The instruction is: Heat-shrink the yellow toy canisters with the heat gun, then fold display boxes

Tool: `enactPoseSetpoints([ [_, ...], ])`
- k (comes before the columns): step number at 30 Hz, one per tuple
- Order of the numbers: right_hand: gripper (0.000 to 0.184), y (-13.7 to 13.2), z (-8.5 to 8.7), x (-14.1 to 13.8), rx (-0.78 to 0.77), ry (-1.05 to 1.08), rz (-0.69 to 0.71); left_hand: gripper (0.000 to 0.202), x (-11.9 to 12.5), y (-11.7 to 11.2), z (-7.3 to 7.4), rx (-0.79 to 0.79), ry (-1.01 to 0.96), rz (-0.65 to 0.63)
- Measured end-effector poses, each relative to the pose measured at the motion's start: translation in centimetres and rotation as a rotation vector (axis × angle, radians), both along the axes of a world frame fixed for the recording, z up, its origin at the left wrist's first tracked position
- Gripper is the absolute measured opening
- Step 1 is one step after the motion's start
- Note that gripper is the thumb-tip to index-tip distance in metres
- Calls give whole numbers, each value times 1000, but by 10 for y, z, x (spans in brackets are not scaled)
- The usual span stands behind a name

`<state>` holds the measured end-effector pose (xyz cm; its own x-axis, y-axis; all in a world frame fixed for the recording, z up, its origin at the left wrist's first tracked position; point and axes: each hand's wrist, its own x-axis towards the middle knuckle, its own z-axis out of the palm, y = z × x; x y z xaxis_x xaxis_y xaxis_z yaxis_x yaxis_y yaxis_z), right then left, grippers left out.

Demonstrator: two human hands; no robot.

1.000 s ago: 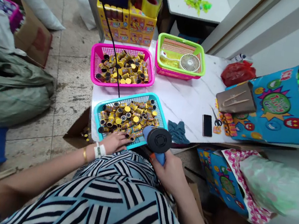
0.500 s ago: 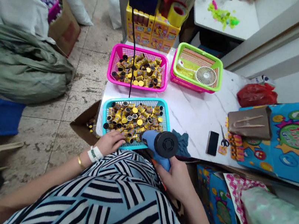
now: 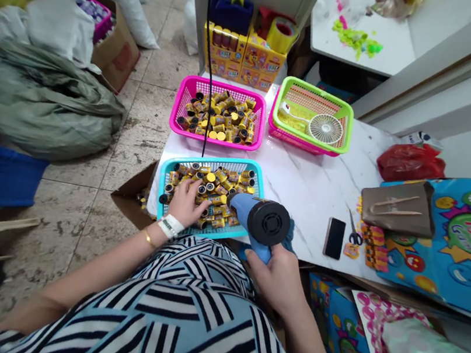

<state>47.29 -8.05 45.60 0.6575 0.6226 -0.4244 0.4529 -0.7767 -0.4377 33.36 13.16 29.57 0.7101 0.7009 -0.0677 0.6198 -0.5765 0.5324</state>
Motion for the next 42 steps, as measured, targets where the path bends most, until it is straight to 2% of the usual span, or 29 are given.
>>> enactPoseSetpoints([
  [2,31,-1,-3,4,18,13,-25,79,16,-4,-9,-37,70,56],
  [6,32,-3,-6,13,17,44,-27,92,50,-35,-19,-186,99,-77],
  [9,32,-7,-5,21,15,39,1,70,55,-54,-13,-270,-18,-297],
  [11,33,-9,-5,24,25,34,21,48,45,-58,-5,-313,-80,-455],
  [13,32,-8,-5,27,42,30,44,33,27,-57,6,-317,-83,-510],
  [17,29,1,-9,27,85,4,130,26,-22,-49,31,-355,-29,-413],
  [19,26,10,-12,26,93,9,165,31,-48,-42,42,-313,-22,-267],
  [21,25,20,-16,24,80,42,177,38,-72,-32,48,-185,-34,-66],
  [24,26,34,-22,20,59,26,183,35,-95,-8,46,-22,-61,164],
  [27,26,43,-26,14,36,12,217,25,-101,20,37,-8,-76,258],
  [29,25,48,-27,9,2,52,247,23,-98,34,30,-40,-89,257],
  [32,27,54,-26,0,-48,15,241,24,-92,47,24,-73,-87,177],
  [36,30,55,-18,-12,-92,-70,159,27,-89,51,15,-66,-48,116],
  [42,29,64,-12,-32,-135,-1,125,28,-84,53,5,-157,-89,49],
])
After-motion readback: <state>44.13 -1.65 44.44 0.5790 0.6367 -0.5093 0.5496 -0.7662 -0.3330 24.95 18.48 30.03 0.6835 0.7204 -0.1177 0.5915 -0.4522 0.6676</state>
